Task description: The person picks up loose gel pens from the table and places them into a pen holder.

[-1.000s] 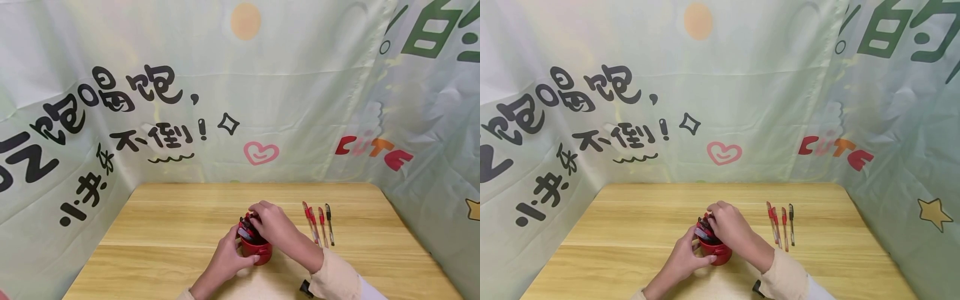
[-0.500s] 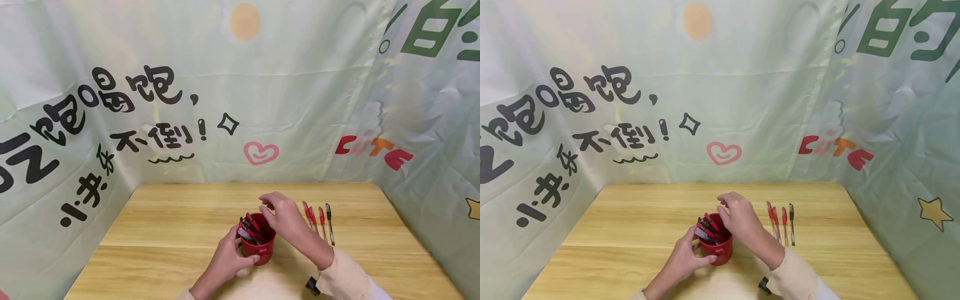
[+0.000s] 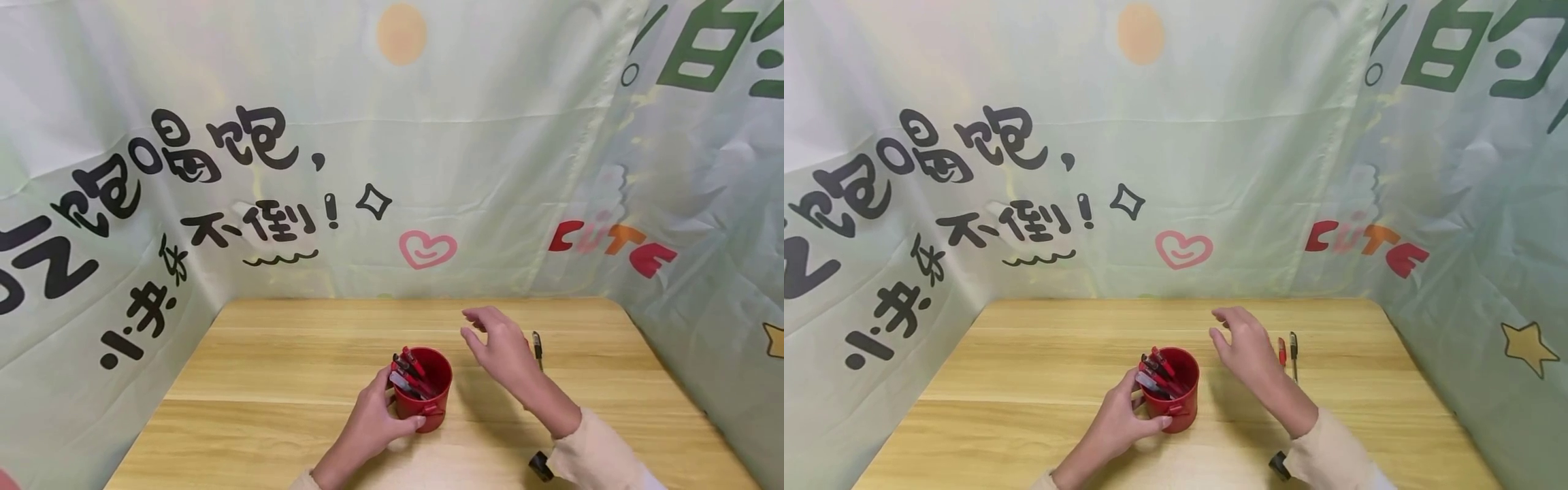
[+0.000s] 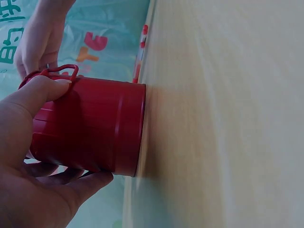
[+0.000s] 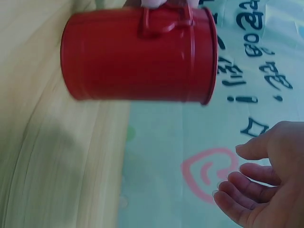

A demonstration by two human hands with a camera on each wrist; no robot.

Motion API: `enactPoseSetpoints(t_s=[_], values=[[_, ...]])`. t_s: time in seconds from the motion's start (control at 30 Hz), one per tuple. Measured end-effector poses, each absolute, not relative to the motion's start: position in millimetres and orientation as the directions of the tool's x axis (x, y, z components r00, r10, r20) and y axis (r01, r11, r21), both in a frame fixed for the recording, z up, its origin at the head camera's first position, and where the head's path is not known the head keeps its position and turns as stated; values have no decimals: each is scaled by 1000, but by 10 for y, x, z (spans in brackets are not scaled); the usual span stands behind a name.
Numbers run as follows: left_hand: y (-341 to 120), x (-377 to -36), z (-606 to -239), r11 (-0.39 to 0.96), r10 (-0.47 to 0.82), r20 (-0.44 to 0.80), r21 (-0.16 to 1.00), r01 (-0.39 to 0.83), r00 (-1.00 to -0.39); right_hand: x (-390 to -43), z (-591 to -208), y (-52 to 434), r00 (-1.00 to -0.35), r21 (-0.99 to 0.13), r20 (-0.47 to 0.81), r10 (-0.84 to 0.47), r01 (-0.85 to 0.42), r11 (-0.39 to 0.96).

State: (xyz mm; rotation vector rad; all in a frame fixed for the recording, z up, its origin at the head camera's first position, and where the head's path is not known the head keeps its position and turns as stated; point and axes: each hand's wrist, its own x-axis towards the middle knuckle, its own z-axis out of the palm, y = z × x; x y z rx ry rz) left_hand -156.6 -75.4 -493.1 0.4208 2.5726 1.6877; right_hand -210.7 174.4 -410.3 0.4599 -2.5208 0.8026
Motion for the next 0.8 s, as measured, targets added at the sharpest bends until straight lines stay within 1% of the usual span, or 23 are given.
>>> enactPoseSetpoints(t_s=[0.4,0.67,0.8], values=[[-752,-1565,-4936,381,243,128,899,216,-962,-2250,-4090,2228,-922,-600,380,-73,-306,739],[-757,-1565,-4927,377,248,140,898,228,-959,-2407,-4255,2514,-952,-617,306,-23,-217,757],[-759,-1570,-4931,377,247,147,896,235,-958,-2478,-4332,2637,-969,-625,245,11,-150,766]])
